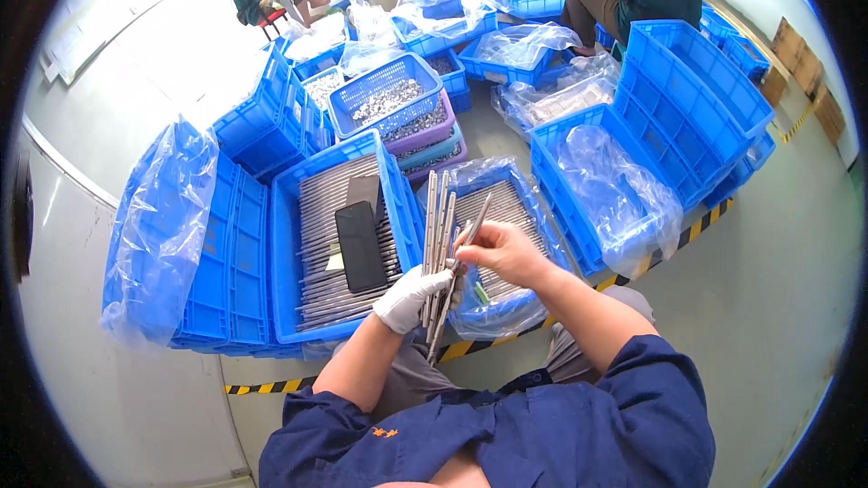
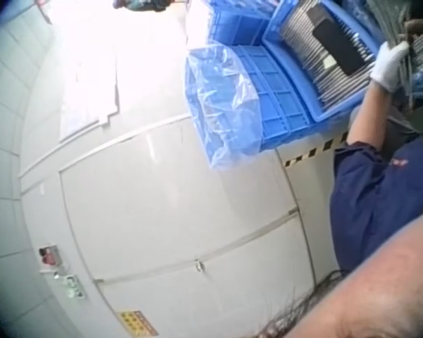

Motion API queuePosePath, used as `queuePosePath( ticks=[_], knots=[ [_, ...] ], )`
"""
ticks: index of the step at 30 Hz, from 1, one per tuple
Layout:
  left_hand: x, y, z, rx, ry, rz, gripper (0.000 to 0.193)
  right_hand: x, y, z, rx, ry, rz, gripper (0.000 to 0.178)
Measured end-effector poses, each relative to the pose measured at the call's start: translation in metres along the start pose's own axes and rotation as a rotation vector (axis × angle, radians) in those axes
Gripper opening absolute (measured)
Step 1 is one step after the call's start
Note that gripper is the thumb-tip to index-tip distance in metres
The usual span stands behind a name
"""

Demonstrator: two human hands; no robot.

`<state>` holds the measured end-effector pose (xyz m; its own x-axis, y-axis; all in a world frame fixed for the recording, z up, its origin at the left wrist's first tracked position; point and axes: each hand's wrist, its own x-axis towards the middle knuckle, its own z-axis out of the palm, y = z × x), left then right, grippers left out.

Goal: Inspecting metal rods for defects and sorting them into blue plastic crates.

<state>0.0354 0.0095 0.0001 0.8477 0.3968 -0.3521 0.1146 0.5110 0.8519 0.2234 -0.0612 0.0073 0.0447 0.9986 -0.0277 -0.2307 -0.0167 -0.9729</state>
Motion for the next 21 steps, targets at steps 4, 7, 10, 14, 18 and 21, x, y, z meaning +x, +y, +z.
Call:
queuePosePath(
  ticks=[4,7,10,14,18,21],
  knots=[
    [0.0,0.002,0.002,-0.051,0.064,0.047,0.03,0.006,-0.012,-0.024,0.032,0.147,-0.023,0.016],
    [0.003,0.001,0.002,-0.043,0.086,0.083,0.028,0.005,-0.002,-0.017,0.03,0.111,0.045,0.015],
    [0.005,-0.002,0.002,-0.066,0.09,0.094,0.023,0.001,0.017,0.007,0.088,0.058,0.067,0.014],
    [0.007,-0.005,-0.002,-0.217,0.134,0.115,0.021,0.005,0.015,-0.003,0.094,0.153,-0.005,0.015],
    [0.006,0.0,-0.007,-0.11,0.195,0.204,0.029,0.008,0.007,-0.024,0.428,0.136,0.303,0.024],
    [0.004,0.003,-0.005,-0.117,0.18,0.118,0.037,0.004,0.019,-0.011,0.45,-0.262,0.481,0.026]
  ],
)
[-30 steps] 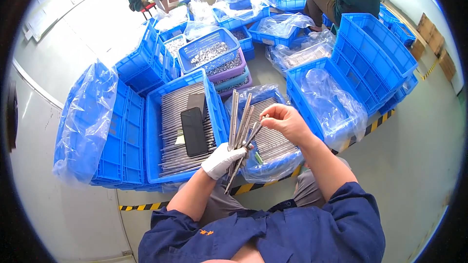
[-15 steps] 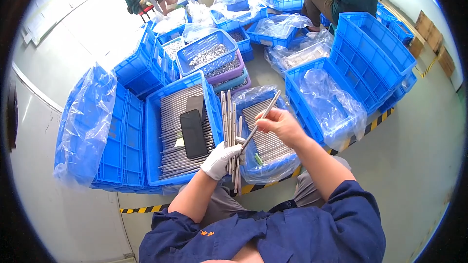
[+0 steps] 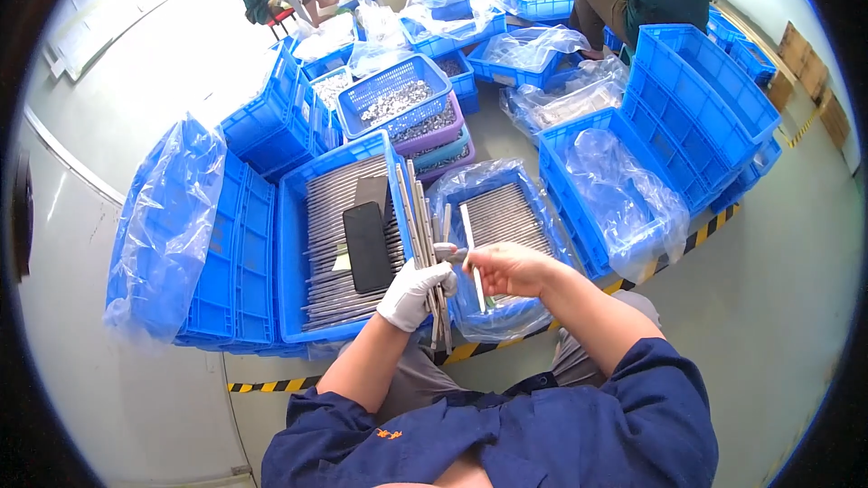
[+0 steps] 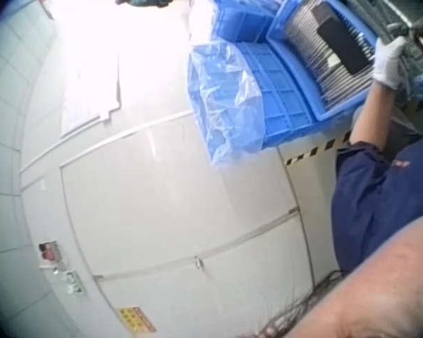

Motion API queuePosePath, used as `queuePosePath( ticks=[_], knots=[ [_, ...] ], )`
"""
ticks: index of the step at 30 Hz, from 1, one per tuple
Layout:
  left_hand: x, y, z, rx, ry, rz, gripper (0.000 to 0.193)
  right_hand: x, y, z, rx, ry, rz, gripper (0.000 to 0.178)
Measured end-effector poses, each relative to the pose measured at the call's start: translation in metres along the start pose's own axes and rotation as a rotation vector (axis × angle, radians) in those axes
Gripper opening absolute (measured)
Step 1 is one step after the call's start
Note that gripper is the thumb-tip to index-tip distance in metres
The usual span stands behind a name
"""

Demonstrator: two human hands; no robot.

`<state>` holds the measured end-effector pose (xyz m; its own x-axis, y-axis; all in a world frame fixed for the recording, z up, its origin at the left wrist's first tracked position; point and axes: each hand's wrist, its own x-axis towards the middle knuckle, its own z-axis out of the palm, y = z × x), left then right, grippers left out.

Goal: Inspecting metal rods for defects and sorting them into blue plastic crates.

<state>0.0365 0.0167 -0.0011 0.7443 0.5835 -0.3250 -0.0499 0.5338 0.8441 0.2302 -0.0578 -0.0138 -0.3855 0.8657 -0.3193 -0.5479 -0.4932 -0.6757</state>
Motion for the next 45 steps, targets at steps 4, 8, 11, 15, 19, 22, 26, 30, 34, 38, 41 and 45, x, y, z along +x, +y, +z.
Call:
queuePosePath(
  ticks=[4,8,11,15,19,22,26,30,34,38,41,45],
  knots=[
    [-0.003,-0.001,0.005,-0.098,-0.032,0.024,0.044,0.007,0.019,0.011,-0.04,-0.044,0.141,0.026],
    [-0.001,0.003,-0.003,0.065,0.009,0.085,0.044,0.001,0.028,0.024,-0.159,-0.069,0.18,0.022],
    [0.004,0.009,-0.015,0.002,0.061,0.119,0.044,-0.006,0.038,0.04,-0.166,-0.119,0.266,0.022],
    [0.008,0.014,-0.022,-0.246,0.095,0.232,0.041,-0.015,0.044,0.061,-0.342,-0.386,0.344,0.026],
    [0.004,0.021,-0.026,-0.069,0.039,0.143,0.044,-0.019,0.015,0.047,-0.5,-0.273,0.095,0.019],
    [-0.002,0.016,-0.018,0.121,-0.063,0.021,0.05,-0.011,-0.013,0.019,-0.275,0.098,-0.256,0.016],
    [-0.004,0.003,0.003,0.275,-0.184,-0.09,0.047,-0.009,-0.029,-0.011,-0.08,0.363,-0.478,0.019],
    [-0.005,-0.003,0.014,0.385,-0.196,-0.134,0.04,-0.01,-0.029,-0.015,-0.114,0.344,-0.474,0.02],
    [-0.003,-0.007,0.017,0.533,-0.155,-0.123,0.031,-0.008,-0.029,-0.007,-0.34,0.267,-0.392,0.015],
    [-0.002,-0.01,0.016,0.569,-0.123,-0.1,0.03,-0.01,-0.03,-0.002,-0.378,0.273,-0.308,0.015],
    [-0.004,-0.011,0.016,0.545,-0.12,-0.1,0.03,-0.012,-0.029,-0.002,-0.408,0.28,-0.376,0.017],
    [-0.005,-0.011,0.016,0.503,-0.114,-0.138,0.03,-0.01,-0.024,0.0,-0.353,0.26,-0.382,0.016]
  ],
)
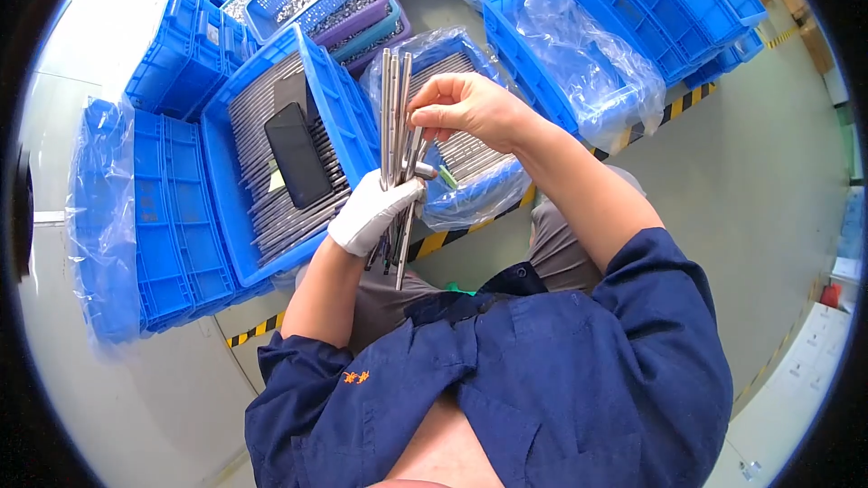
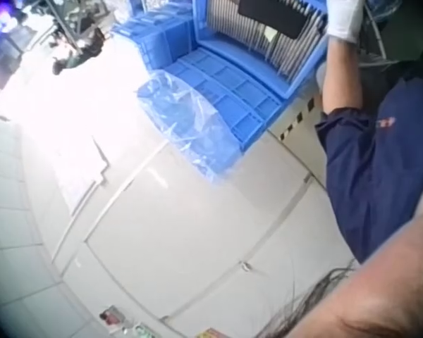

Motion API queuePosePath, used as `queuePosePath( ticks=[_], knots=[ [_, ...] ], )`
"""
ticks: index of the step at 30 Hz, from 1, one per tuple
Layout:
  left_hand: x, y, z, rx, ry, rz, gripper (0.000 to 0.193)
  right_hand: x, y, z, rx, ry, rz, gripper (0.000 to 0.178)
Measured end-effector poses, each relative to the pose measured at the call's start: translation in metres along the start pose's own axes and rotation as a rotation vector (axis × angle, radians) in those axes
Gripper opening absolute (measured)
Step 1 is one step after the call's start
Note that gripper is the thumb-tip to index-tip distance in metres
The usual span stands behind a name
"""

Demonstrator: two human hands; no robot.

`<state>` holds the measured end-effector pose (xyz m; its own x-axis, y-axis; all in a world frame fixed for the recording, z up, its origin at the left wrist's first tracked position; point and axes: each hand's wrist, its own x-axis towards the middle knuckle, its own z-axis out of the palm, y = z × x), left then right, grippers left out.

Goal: Inspecting metal rods for defects and sorting them into blue plastic crates.

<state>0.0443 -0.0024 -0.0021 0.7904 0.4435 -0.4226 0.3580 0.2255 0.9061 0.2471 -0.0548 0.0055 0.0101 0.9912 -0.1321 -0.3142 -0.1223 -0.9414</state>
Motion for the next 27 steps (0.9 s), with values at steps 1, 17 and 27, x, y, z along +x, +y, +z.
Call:
queuePosePath(
  ticks=[1,17,27],
  knots=[
    [0.0,0.0,0.0,-0.041,-0.02,-0.007,0.031,0.0,0.001,0.001,0.011,-0.001,-0.003,0.015],
    [-0.007,0.009,-0.011,-0.329,-0.084,-0.009,0.036,-0.004,-0.019,-0.037,0.269,0.015,-0.089,0.019],
    [-0.002,0.001,-0.01,-0.285,-0.004,0.051,0.026,-0.003,0.01,0.005,-0.108,-0.021,0.162,0.026]
  ],
)
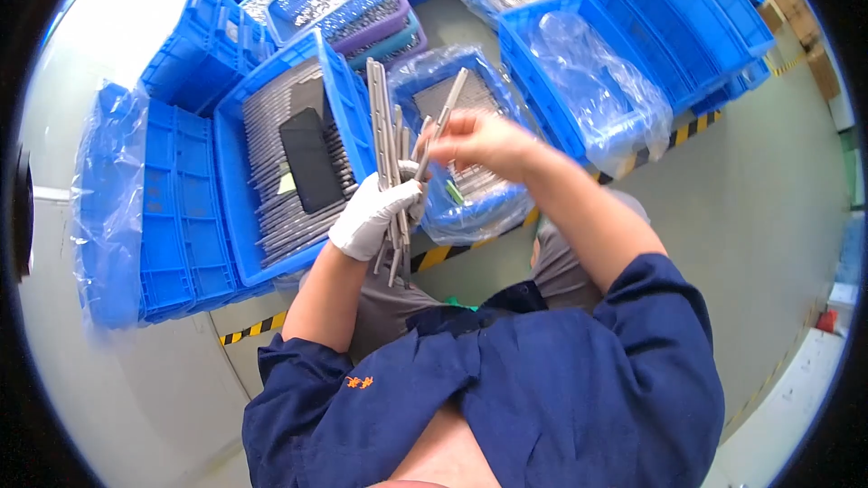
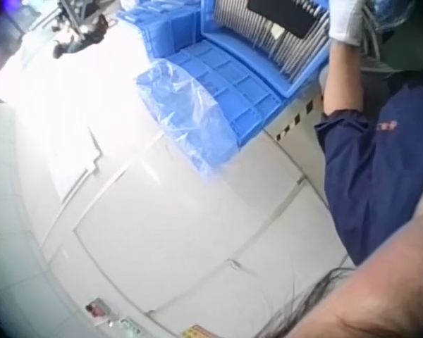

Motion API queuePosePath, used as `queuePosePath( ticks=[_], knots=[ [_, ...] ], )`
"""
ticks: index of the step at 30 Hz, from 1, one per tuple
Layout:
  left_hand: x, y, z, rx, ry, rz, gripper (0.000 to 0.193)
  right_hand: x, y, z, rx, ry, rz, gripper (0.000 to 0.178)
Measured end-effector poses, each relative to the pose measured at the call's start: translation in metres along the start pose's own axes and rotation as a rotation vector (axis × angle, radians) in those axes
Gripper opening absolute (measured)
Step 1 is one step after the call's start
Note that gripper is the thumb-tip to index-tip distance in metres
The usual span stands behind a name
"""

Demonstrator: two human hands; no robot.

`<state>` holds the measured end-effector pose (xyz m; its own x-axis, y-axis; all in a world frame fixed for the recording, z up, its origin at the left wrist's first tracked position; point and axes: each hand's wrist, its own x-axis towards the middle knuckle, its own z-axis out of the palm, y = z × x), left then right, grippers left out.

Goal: Inspecting metal rods for defects and sorting them into blue plastic crates.

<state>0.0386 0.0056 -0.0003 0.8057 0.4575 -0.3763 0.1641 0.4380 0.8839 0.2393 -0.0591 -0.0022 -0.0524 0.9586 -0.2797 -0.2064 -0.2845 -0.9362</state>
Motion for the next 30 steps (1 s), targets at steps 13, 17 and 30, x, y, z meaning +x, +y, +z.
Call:
queuePosePath(
  ticks=[13,17,30],
  knots=[
    [0.001,-0.002,0.003,0.118,0.086,0.106,0.022,0.003,0.005,0.017,0.215,-0.016,-0.057,0.016],
    [0.0,0.001,0.002,-0.095,0.116,0.149,0.023,0.001,-0.01,0.006,0.389,0.239,-0.183,0.014],
    [0.0,0.007,-0.007,-0.166,0.167,0.206,0.036,-0.007,0.032,0.038,0.377,-0.305,0.352,0.02]
  ],
)
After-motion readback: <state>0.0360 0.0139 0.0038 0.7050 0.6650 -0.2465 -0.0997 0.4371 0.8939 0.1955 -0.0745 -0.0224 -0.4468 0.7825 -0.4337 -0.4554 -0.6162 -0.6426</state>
